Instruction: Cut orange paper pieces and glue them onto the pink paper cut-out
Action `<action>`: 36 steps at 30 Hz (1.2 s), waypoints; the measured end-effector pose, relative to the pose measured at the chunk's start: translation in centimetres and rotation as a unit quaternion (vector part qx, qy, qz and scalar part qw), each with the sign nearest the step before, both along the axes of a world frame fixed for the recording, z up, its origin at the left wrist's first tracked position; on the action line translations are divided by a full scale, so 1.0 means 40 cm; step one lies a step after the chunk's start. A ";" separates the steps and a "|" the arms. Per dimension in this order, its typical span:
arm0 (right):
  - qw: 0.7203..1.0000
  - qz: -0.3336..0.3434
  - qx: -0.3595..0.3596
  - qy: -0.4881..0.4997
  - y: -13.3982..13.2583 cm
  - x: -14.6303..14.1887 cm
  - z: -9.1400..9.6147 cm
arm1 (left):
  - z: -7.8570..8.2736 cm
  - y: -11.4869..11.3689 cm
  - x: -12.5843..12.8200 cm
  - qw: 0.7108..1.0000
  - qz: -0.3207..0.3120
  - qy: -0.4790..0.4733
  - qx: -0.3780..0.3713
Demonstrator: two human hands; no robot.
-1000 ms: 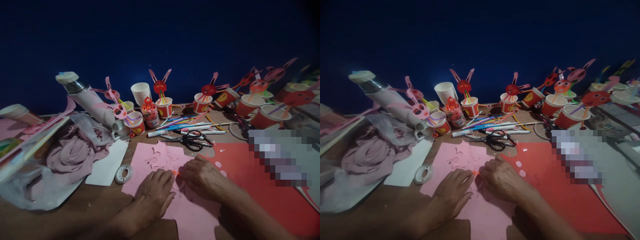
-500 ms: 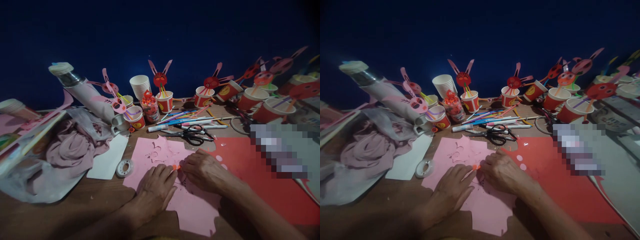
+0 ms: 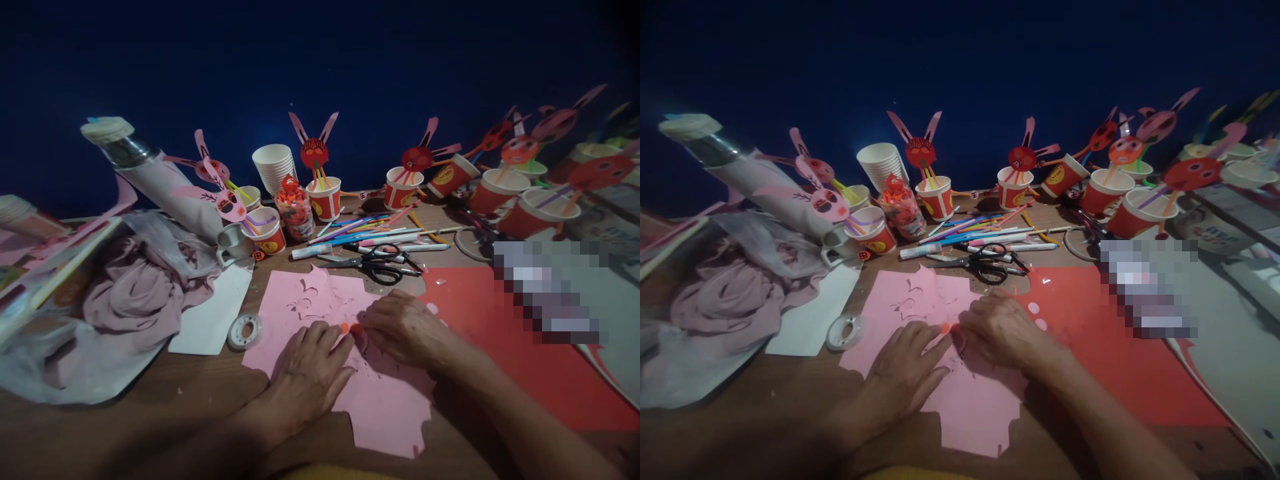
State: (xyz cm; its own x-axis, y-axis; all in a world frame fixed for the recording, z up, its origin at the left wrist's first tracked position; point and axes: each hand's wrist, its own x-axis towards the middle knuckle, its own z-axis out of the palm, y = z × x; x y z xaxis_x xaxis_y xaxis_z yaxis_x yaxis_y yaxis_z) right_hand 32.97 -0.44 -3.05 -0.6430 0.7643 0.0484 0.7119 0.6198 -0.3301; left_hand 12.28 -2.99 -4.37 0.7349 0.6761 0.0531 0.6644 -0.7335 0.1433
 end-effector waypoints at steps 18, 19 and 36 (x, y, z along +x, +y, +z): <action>0.999 0.009 0.025 0.032 0.008 0.003 0.009 | -0.004 -0.008 0.004 1.000 0.020 -0.007 0.003; 0.999 0.013 0.024 0.034 0.007 0.003 0.007 | -0.005 -0.008 0.005 1.000 0.022 -0.008 0.004; 0.998 0.044 0.031 -0.018 0.003 -0.004 -0.017 | -0.003 -0.009 0.002 0.999 0.014 -0.033 0.013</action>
